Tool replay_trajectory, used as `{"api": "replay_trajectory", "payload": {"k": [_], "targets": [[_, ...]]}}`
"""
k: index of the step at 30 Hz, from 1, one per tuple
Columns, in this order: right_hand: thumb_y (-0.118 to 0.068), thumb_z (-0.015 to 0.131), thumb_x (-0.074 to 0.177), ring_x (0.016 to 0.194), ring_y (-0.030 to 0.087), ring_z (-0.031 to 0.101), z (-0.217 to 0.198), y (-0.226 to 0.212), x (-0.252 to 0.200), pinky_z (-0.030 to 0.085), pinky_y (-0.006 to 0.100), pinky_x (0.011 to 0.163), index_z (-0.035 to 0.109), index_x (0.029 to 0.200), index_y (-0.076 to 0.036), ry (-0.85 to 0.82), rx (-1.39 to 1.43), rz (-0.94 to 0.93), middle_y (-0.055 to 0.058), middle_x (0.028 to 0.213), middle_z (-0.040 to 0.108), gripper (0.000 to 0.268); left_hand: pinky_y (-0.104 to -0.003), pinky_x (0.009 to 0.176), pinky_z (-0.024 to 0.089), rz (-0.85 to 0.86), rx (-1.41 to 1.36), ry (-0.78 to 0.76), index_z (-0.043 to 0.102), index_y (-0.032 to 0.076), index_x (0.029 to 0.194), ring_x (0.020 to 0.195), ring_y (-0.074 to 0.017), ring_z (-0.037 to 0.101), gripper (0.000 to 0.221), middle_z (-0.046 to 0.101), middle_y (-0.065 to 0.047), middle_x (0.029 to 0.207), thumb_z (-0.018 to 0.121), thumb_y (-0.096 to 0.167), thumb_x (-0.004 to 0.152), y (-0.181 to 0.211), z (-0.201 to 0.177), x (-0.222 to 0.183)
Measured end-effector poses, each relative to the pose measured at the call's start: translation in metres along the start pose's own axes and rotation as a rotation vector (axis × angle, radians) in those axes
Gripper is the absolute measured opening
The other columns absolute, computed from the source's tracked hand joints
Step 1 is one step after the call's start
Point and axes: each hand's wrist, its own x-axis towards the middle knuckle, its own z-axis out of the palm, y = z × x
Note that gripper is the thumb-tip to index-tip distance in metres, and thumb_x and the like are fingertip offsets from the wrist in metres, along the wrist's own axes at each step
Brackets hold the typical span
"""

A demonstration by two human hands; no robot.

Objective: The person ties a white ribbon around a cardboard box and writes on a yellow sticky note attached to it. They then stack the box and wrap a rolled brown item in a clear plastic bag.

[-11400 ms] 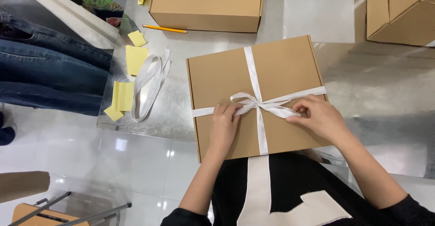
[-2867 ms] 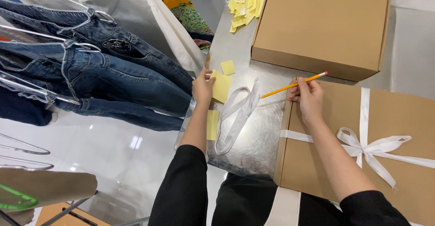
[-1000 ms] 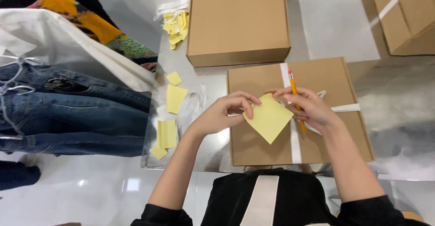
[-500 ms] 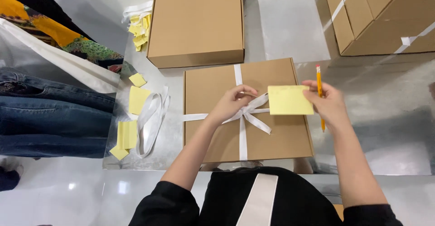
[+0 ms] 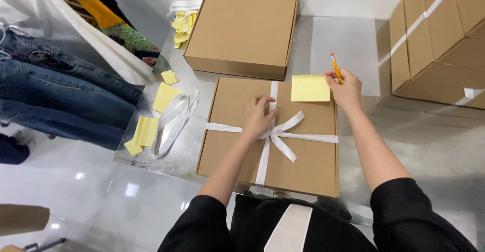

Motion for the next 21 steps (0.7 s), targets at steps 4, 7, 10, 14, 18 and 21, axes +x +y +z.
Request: {"api": "replay_trajectory", "payload": {"k": [4,7,10,14,18,21], "targets": [[-0.025,0.081,0.092,0.114,0.033,0.071,-0.001,-0.011,-0.002,0.056,0.044,0.096,0.082,0.111,-0.029,-0.189,-0.011,0.017,-0.001,0.110,0.079,0.019,-0.057,0.113,0.046,-0.010,0.054,0.011,0.063,0.028,0.134,0.135,-0.0414,0.056,0.044,0.057,-0.015,0.141,0.080,0.033,0.093,0.015,-0.001,0.002],[-0.020,0.080,0.090,0.118,0.033,0.071,-0.008,-0.037,-0.021,0.053,0.046,0.101,0.081,0.115,-0.020,-0.339,0.002,0.037,0.006,0.112,0.080,0.025,-0.063,0.118,0.040,0.031,0.046,0.039,0.056,0.024,0.142,0.144,-0.0461,0.048,0.056,0.050,-0.018,0.150,0.082,0.032,0.092,0.023,0.004,0.008],[-0.027,0.083,0.088,0.119,0.035,0.071,-0.008,-0.043,-0.032,0.053,0.047,0.102,0.081,0.112,-0.019,-0.382,0.001,0.086,0.007,0.113,0.081,0.026,-0.069,0.129,0.012,-0.031,0.111,-0.032,0.043,0.027,0.154,0.163,-0.0448,0.014,0.077,0.034,-0.017,0.164,0.079,0.052,0.092,0.027,0.009,0.008],[-0.033,0.084,0.089,0.120,0.034,0.070,0.001,-0.038,-0.033,0.054,0.046,0.101,0.082,0.111,-0.023,-0.345,-0.049,0.099,0.003,0.113,0.080,0.024,-0.067,0.132,0.003,-0.064,0.196,-0.093,0.038,0.026,0.158,0.166,-0.0397,0.007,0.088,0.021,-0.017,0.172,0.082,0.054,0.088,0.038,0.007,0.003],[-0.036,0.086,0.091,0.118,0.036,0.070,0.008,-0.029,-0.026,0.056,0.047,0.099,0.083,0.106,-0.024,-0.287,-0.187,0.048,0.001,0.120,0.077,0.019,-0.067,0.131,-0.001,-0.061,0.225,-0.125,0.039,0.036,0.156,0.166,-0.0364,0.006,0.077,0.022,-0.012,0.172,0.080,0.050,0.092,0.050,-0.001,-0.001],[-0.037,0.087,0.089,0.111,0.034,0.072,0.009,-0.034,-0.025,0.058,0.046,0.094,0.082,0.103,-0.026,-0.243,-0.263,0.015,0.000,0.113,0.072,0.019,-0.070,0.130,-0.001,-0.038,0.253,-0.162,0.042,0.047,0.151,0.167,-0.0337,0.005,0.066,0.020,-0.007,0.173,0.076,0.052,0.095,0.047,0.001,-0.001]]}}
